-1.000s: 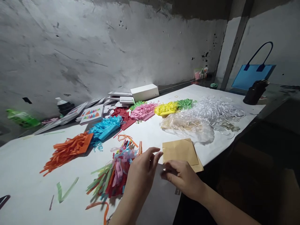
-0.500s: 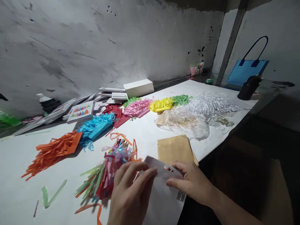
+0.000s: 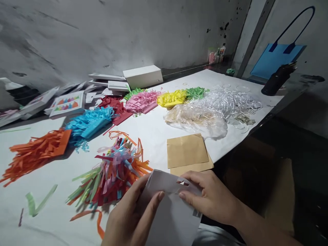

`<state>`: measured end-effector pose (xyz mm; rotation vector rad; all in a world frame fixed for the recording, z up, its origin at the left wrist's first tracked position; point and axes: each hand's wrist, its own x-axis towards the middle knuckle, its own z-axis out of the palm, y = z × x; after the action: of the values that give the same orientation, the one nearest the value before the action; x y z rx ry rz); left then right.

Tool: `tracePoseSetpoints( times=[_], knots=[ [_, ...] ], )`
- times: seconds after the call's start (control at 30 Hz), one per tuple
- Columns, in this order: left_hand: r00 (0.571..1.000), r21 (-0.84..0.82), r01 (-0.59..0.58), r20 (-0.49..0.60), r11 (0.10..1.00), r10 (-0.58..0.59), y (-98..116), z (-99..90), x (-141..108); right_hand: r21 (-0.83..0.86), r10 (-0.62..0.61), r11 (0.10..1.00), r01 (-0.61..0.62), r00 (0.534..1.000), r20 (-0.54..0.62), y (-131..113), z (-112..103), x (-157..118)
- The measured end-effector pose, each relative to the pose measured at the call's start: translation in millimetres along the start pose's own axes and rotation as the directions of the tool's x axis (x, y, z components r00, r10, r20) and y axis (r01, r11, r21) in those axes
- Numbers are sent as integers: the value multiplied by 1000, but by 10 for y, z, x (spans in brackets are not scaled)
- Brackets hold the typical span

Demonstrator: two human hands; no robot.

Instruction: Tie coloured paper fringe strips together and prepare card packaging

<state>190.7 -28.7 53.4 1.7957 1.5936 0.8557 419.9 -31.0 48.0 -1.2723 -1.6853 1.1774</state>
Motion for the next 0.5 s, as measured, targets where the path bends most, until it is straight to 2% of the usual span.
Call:
tracePoseSetpoints(
  times=[0.13,0.27,0.37,0.5],
  knots=[
    [999,35,-38,-31,999,39,-4,47,4,29,41,999,-41,999,1,15,-7,-15],
    [999,52,-4,-37,999,6,-25,88,0,46,89,995,-88,996,-1,0,-9,-12],
    [999,73,4,-33,997,-2,-33,100,5,-49,71,996,-72,997,-26,-32,-2,2],
    [999,84,-32,-26,996,35,-25,107,-6,-224,-44,974,17,992,-114,-28,59,11]
  ],
)
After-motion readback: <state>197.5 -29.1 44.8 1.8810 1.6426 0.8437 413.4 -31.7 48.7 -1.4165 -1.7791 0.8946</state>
